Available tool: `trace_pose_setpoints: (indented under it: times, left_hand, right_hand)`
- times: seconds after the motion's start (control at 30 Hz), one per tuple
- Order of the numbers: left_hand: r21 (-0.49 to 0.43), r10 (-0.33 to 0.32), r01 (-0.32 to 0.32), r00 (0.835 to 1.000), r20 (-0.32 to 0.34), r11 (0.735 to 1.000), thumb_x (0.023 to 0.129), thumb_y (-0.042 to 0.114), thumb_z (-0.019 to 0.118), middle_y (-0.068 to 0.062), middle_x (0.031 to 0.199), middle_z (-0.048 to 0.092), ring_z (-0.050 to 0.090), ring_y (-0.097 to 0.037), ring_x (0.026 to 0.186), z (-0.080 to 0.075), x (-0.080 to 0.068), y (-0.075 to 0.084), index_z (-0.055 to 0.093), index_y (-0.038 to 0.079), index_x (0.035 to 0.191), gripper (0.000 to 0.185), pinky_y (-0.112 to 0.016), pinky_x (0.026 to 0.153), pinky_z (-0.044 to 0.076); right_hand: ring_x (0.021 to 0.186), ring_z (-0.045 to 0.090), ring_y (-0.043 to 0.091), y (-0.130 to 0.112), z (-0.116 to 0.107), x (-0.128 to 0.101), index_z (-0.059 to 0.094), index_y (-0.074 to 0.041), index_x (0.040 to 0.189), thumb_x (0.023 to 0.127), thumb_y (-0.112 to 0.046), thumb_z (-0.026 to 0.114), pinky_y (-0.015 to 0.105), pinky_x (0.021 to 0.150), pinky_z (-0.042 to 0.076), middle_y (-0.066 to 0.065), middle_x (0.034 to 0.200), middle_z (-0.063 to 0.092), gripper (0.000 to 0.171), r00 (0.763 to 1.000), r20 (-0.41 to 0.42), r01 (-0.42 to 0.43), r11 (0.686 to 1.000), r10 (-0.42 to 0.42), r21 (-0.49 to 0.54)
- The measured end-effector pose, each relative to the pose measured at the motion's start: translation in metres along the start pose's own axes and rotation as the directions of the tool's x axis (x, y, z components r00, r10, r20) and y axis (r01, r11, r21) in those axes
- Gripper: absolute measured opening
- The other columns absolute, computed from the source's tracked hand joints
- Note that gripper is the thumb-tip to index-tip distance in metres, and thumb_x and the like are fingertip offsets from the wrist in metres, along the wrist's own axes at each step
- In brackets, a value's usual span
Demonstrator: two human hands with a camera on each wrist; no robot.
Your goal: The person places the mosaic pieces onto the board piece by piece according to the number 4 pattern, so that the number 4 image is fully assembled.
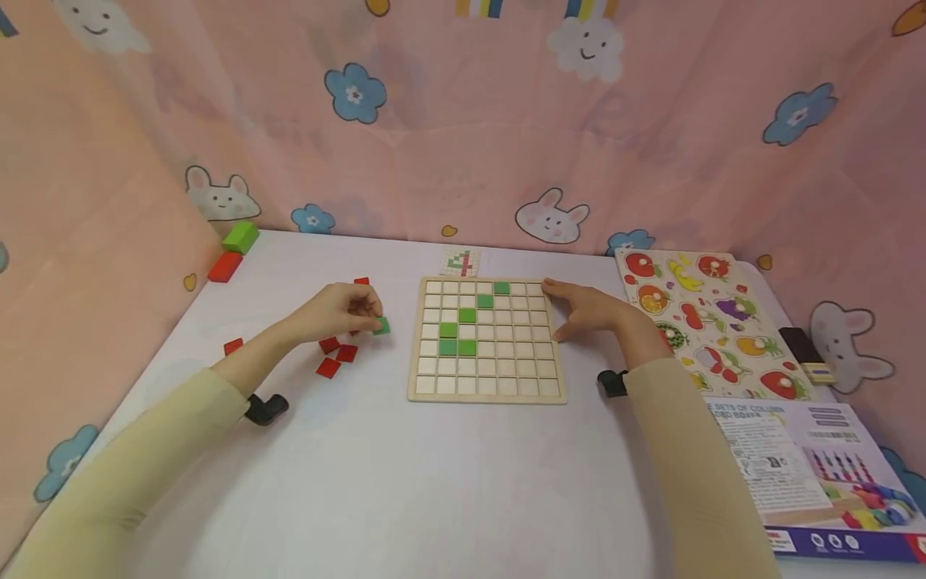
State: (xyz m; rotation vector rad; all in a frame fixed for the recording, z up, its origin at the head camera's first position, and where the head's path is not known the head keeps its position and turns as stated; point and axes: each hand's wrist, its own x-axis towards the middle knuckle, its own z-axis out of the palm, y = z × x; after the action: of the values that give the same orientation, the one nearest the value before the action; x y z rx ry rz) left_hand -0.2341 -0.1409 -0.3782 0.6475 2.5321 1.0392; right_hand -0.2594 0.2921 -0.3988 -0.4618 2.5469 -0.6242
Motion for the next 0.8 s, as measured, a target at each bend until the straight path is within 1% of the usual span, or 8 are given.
trace_pose_setpoints:
  times: [0.17,0.27,0.43,0.53,0.63,0.73,0.77,0.8]
  left_hand:
    - [0.008,0.064,-0.064,0.998,0.024,0.998,0.086,0.014,0.076,-0.005,0.089,0.068,0.059,-0.015,0.082,0.035,0.033,0.038,0.065,0.009,0.093,0.014,-0.023,0.075,0.049]
    - [0.042,0.113,-0.115,0.993,0.037,0.993,0.086,0.012,0.075,-0.004,0.091,0.07,0.061,-0.013,0.083,0.06,0.049,0.057,0.066,0.009,0.092,0.011,-0.02,0.075,0.049]
    - [0.069,0.145,-0.149,0.987,0.063,0.986,0.087,0.01,0.073,-0.006,0.093,0.072,0.062,-0.011,0.083,0.093,0.067,0.08,0.068,0.007,0.092,0.008,-0.018,0.074,0.049]
    - [0.108,0.144,-0.149,0.988,0.049,0.983,0.088,0.008,0.072,-0.007,0.091,0.072,0.062,-0.012,0.081,0.105,0.072,0.088,0.069,0.005,0.092,0.006,-0.018,0.072,0.048]
    - [0.168,0.132,-0.132,0.991,0.016,0.977,0.089,0.007,0.07,-0.007,0.093,0.073,0.065,-0.014,0.082,0.112,0.074,0.093,0.07,0.005,0.094,0.005,-0.02,0.073,0.051]
    - [0.206,0.11,-0.107,0.994,-0.004,0.973,0.089,0.008,0.071,-0.005,0.095,0.074,0.069,-0.015,0.085,0.115,0.076,0.093,0.071,0.006,0.095,0.006,-0.022,0.076,0.054]
    - [0.217,0.108,-0.104,0.994,-0.004,0.971,0.089,0.01,0.071,-0.005,0.095,0.075,0.069,-0.015,0.085,0.116,0.076,0.092,0.072,0.006,0.095,0.007,-0.025,0.081,0.055]
    - [0.223,0.109,-0.107,0.994,0.0,0.969,0.089,0.011,0.071,-0.005,0.095,0.075,0.069,-0.015,0.085,0.117,0.076,0.092,0.072,0.007,0.095,0.007,-0.025,0.081,0.055]
  right_hand:
    - [0.154,0.006,0.042,0.0,0.0,0.0,0.022,-0.008,0.157,0.078,-0.022,0.08,0.064,0.122,0.009,0.014,0.168,0.01,0.099,1.0,0.004,-0.004,1.0,0.004,-0.003]
    - [0.154,0.006,0.042,0.0,0.0,0.0,0.022,-0.008,0.157,0.078,-0.021,0.08,0.064,0.121,0.009,0.014,0.167,0.01,0.099,1.0,0.003,-0.012,1.0,0.012,-0.013]
    - [0.154,0.006,0.042,-0.001,0.0,0.0,0.022,-0.007,0.157,0.078,-0.022,0.08,0.063,0.122,0.009,0.014,0.167,0.011,0.098,1.0,-0.001,-0.017,1.0,0.017,-0.013]
    - [0.154,0.006,0.042,-0.001,-0.001,0.0,0.023,-0.007,0.157,0.078,-0.021,0.08,0.063,0.122,0.009,0.014,0.167,0.011,0.098,1.0,-0.001,-0.018,1.0,0.018,-0.011]
    - [0.154,0.006,0.042,-0.002,-0.001,-0.001,0.023,-0.007,0.157,0.078,-0.021,0.08,0.063,0.122,0.009,0.014,0.167,0.011,0.098,1.0,-0.001,-0.021,1.0,0.021,-0.012]
    - [0.154,0.006,0.042,-0.001,-0.001,0.0,0.023,-0.006,0.156,0.078,-0.021,0.08,0.063,0.122,0.008,0.014,0.167,0.011,0.098,1.0,0.0,-0.019,1.0,0.019,-0.007]
    - [0.154,0.006,0.042,0.0,-0.001,0.0,0.023,-0.006,0.156,0.078,-0.021,0.08,0.063,0.122,0.009,0.014,0.167,0.011,0.098,1.0,-0.003,-0.018,1.0,0.018,-0.004]
    - [0.154,0.006,0.042,0.0,-0.001,0.0,0.024,-0.006,0.156,0.078,-0.021,0.08,0.063,0.122,0.009,0.014,0.167,0.011,0.098,1.0,-0.002,-0.016,1.0,0.016,-0.003]
